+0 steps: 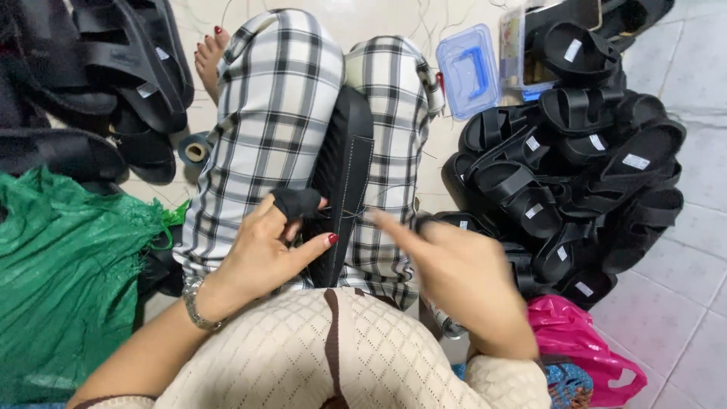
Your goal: Hand-sewing a black sandal strap using a needle and thread while sitting on the floor.
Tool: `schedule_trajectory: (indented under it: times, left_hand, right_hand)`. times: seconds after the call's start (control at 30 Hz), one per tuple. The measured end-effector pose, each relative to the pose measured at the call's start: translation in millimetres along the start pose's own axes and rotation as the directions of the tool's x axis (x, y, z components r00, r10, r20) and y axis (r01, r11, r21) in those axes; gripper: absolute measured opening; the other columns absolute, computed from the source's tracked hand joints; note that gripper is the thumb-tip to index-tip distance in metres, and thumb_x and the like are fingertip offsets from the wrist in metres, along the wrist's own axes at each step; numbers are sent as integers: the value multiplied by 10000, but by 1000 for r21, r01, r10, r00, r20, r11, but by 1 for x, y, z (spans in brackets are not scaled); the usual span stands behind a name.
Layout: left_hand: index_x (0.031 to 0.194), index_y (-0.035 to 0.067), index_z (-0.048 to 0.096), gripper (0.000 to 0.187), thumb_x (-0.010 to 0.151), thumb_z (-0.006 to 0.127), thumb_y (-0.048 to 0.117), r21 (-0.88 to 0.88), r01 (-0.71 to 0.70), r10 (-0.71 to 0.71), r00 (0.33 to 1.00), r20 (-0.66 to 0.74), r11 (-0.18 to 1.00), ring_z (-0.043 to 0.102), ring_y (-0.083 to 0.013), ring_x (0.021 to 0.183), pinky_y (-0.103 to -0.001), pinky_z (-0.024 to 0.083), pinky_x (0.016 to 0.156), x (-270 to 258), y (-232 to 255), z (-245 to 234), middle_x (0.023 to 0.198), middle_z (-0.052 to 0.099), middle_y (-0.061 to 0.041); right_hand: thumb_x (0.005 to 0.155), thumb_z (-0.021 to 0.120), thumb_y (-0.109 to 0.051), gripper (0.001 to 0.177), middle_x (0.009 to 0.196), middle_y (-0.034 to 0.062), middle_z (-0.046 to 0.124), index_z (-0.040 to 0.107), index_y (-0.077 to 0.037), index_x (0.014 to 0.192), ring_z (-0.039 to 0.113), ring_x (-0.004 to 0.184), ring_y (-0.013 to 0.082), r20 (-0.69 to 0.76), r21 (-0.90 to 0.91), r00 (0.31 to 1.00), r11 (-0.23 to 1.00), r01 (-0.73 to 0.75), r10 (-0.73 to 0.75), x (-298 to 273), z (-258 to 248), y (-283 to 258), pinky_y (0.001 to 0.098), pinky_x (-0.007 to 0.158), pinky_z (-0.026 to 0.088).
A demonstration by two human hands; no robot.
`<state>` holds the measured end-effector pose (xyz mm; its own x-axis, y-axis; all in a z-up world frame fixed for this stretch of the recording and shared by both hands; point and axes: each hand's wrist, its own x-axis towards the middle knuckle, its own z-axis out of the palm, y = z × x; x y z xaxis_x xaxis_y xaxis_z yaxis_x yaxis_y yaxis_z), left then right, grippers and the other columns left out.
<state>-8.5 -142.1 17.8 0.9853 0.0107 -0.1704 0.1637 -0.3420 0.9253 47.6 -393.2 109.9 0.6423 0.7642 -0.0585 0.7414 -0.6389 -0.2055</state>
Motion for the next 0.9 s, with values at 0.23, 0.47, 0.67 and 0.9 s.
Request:
schedule_trajectory:
  times: [0.23, 0.47, 0.67, 0.9]
  left_hand:
    - [1289, 103, 683, 713, 628, 948, 146, -156, 78, -88, 994, -57, 985, 415, -118, 489, -259, 402, 470, -15, -6, -5, 711, 492, -24]
    - [1484, 111, 513, 939, 673, 942, 309, 92, -148, 132, 978, 159, 985, 617, -492, 1120, -517, 519, 956, -4, -16, 17, 1263, 513, -229]
    - [1418, 159, 599, 923, 597, 989, 315, 44, 11, -14, 997, 71, 999, 560, -278, 479, -427, 492, 498, -6, -20, 20, 758, 489, -42]
    - [1139, 97, 782, 312, 835, 850, 106, 120, -270, 291, 925, -243, 955, 622, -224, 557, -313, 523, 524, -18, -65, 3, 770, 639, -47]
  right_hand:
    - [863, 757, -253, 378, 749, 131, 611, 722, -126, 1217, 664, 717, 324, -56, 698, 956, 696, -168, 287, -15, 59, 14, 375, 662, 549]
    - [721, 739, -105, 124, 551, 91, 598, 694, -5, 664, 510, 487, 159, -126, 960, 964, -217, 178, 232, -15, 139, 31, 300, 487, 410]
    - [723, 678, -177, 203, 484, 149, 561, 779, -113, 887, 600, 448, 357, -5, 501, 995, 862, -81, 96, -6, 29, 36, 451, 462, 462]
    - [712, 776, -75, 354, 470, -7, 509, 745, -233, 1027, 582, 435, 184, -314, 58, 928, 980, -190, 199, 5, 93, 8, 302, 487, 512]
